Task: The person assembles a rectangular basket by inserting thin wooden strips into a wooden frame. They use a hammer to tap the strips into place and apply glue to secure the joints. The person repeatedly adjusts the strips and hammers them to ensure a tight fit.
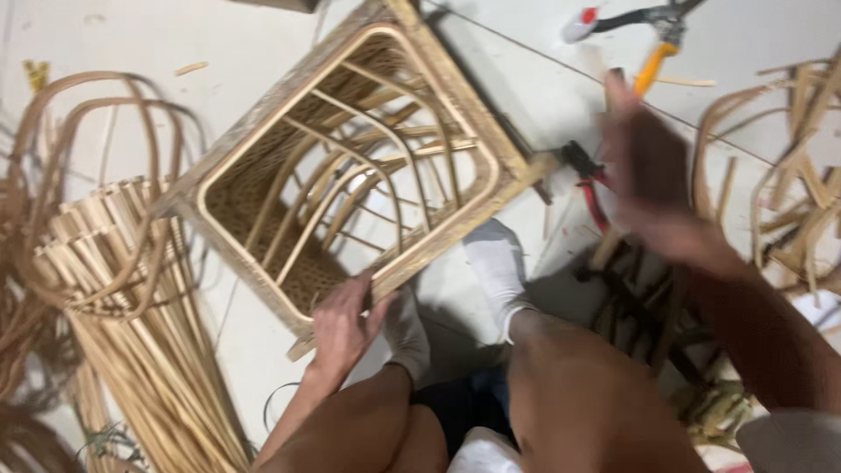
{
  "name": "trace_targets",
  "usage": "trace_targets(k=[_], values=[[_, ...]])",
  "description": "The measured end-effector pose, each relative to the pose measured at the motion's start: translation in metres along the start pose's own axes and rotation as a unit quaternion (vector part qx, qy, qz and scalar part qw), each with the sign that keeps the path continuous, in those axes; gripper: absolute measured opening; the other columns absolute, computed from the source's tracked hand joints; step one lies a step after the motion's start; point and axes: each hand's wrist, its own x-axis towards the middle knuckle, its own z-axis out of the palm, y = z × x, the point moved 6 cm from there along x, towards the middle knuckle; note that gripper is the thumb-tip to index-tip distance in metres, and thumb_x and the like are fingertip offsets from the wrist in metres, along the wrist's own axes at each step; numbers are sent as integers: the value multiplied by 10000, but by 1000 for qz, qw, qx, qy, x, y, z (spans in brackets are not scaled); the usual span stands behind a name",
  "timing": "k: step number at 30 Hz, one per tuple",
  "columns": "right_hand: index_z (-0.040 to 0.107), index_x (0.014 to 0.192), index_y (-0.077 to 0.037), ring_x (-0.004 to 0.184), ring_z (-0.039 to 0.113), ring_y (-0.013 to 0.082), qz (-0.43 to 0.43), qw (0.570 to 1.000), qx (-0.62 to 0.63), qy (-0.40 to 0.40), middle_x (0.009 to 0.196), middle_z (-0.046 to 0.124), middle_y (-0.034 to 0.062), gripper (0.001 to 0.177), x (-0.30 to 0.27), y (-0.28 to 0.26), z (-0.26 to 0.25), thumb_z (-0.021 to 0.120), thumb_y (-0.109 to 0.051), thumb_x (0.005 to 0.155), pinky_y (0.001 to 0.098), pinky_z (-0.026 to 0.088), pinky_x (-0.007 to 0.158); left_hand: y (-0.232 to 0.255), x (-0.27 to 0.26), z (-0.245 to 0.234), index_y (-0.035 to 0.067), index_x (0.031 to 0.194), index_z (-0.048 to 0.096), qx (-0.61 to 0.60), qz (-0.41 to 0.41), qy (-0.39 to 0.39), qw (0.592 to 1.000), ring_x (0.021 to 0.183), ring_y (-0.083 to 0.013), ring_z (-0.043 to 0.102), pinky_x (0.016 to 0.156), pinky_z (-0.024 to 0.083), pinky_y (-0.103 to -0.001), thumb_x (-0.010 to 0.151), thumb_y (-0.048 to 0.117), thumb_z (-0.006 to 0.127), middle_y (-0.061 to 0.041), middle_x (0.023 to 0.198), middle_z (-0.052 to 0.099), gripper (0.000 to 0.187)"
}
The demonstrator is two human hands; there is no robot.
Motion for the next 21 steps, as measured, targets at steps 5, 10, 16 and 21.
trace_targets(k=[5, 10, 16, 21], values=[[504, 1512, -77, 746, 590, 86, -92, 894, 438, 16, 1247, 660, 163, 376, 95, -186, 78, 500, -147, 1143, 176, 517, 558, -6, 1, 2, -37, 1247, 669, 14, -21, -42, 999, 660, -303, 706, 580, 580, -407, 892, 305, 823, -171, 827, 726, 516], [512, 1501, -137, 460, 437, -13, -3, 824, 564, -61, 1354, 727, 119, 416, 121, -249, 152, 496, -272, 1108, 159, 358, 348, -12, -9, 7, 10, 1106, 704, 4, -7, -45, 999, 676, -292, 708, 625, 590, -417, 885, 268, 771, -146, 782, 717, 346], [532, 1489, -111, 436, 449, 10, 31, 800, 594, -78, 1326, 707, 151, 427, 107, -244, 191, 492, -298, 1107, 193, 385, 332, -15, -12, 12, -12, 1120, 703, -27, -20, -56, 998, 640, -275, 705, 642, 591, -408, 912, 253, 775, -139, 737, 705, 344], [553, 1502, -123, 441, 399, 71, 57, 848, 517, -104, 1045, 826, 112, 436, 104, -242, 192, 498, -281, 1099, 233, 393, 380, -11, -6, 5, -7, 1100, 703, -26, -9, -43, 999, 682, -309, 707, 647, 582, -416, 860, 230, 788, -158, 784, 712, 348]])
